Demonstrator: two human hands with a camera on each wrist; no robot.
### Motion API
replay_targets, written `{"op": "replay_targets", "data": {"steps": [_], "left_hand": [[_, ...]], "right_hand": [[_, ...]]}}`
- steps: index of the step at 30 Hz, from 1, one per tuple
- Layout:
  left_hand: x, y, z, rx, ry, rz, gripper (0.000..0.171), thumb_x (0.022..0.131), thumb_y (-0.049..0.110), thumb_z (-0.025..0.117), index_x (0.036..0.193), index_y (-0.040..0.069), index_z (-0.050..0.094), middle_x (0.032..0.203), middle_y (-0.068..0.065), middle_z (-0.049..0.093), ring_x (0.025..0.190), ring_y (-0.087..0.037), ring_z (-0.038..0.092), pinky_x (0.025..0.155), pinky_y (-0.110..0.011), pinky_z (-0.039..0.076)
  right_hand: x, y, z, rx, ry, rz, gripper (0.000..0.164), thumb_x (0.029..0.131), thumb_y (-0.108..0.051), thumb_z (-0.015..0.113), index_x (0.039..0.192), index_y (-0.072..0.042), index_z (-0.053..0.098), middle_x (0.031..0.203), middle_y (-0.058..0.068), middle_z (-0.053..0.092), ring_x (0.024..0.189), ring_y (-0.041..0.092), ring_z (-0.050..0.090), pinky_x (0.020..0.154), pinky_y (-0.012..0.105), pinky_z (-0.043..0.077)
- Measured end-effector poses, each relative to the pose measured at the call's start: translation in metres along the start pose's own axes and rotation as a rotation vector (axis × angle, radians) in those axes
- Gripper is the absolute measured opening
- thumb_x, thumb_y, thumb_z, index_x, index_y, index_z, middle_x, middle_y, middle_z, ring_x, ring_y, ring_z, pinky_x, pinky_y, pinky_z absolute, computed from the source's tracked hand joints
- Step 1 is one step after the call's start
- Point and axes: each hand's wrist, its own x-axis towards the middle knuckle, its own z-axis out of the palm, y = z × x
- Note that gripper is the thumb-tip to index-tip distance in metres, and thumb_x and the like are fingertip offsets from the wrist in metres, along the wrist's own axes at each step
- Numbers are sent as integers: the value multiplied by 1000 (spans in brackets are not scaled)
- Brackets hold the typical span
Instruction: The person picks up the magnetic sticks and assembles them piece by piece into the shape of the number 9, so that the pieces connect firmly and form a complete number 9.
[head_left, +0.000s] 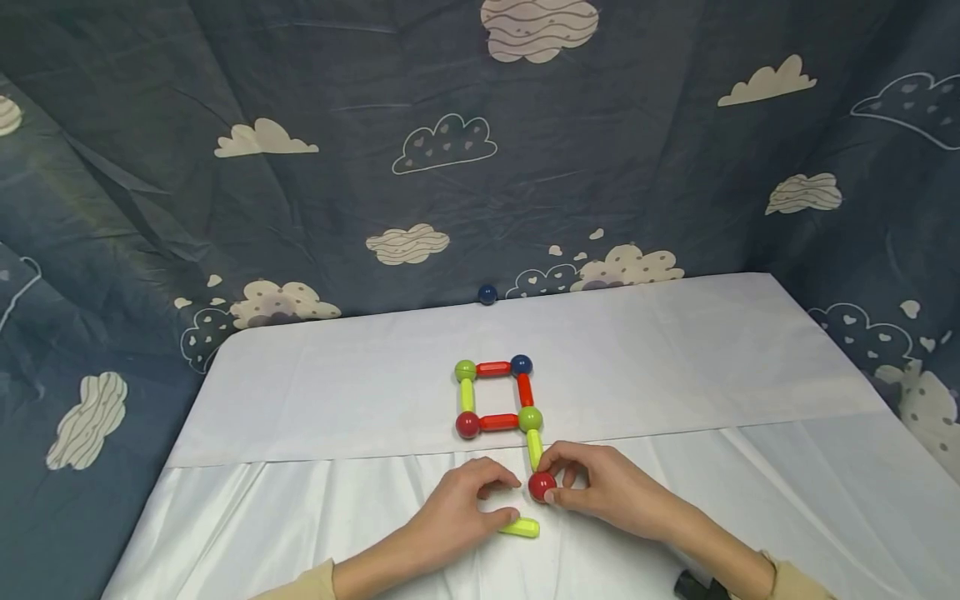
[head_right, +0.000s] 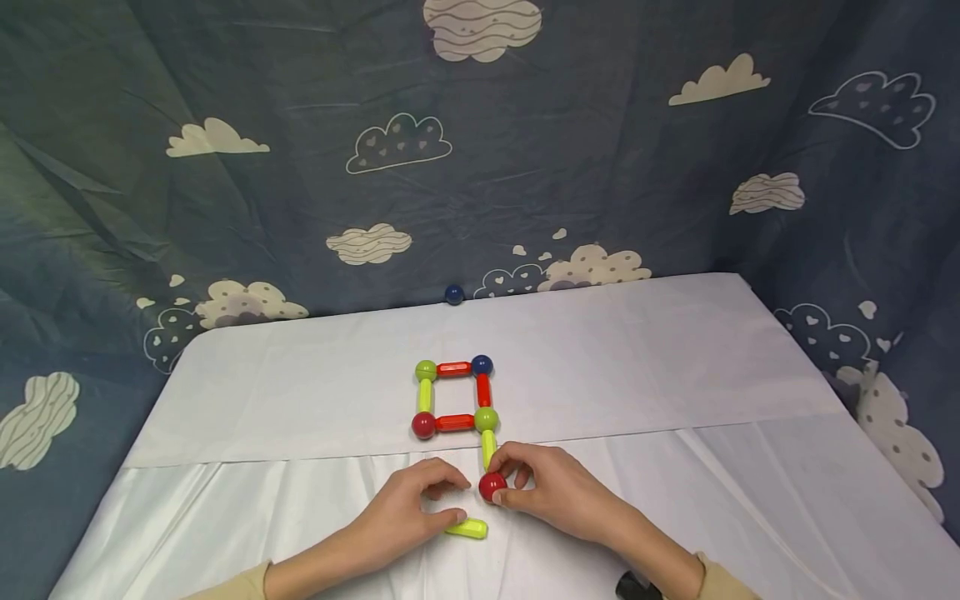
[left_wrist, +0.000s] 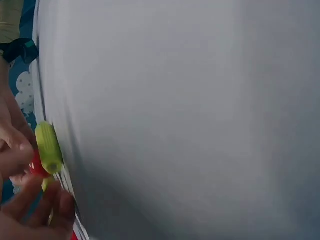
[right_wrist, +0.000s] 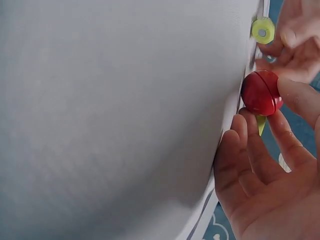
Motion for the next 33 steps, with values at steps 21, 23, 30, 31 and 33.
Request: {"op": "replay_targets", "data": {"steps": [21,23,30,31,33], "left_hand": [[-6,-9,-4,100,60,-7,12,87,12,75,98,15,72,88,13,58,79,-4,52,69,-21,45],[-4,-9,-4,104,73,-13,12,87,12,75,98,14,72,87,12,58,79,-5,52,69,-22,45],[0,-10,-5,82,85,-29,13,86,11,75,99,13,71,90,10,60,80,-5,52,69,-22,45],[0,-10,-5,80,84,-30,13,86,11,75,99,13,71,90,9,60,80,-5,52,68,-22,45],[0,-10,-6,78,74,-34,14,87,12,75,100,14,71,91,10,60,81,-5,53,69,-22,46]], "right_hand": [[1,2,1,-21,-1,-1,23,85,-25,78,105,-31,67,92,-15,64,80,13,58,67,26,48],[1,3,1,-17,-1,-3,23,85,-25,78,104,-31,67,92,-15,64,80,13,58,67,26,48],[1,3,2,-6,-5,0,23,85,-26,78,105,-31,66,93,-15,65,80,13,58,66,26,48],[1,3,2,-6,-4,1,23,85,-26,78,105,-31,66,93,-15,65,80,13,58,66,26,48],[1,3,2,-5,-4,5,23,85,-26,78,105,-31,66,93,-15,65,80,14,58,66,26,48]]}}
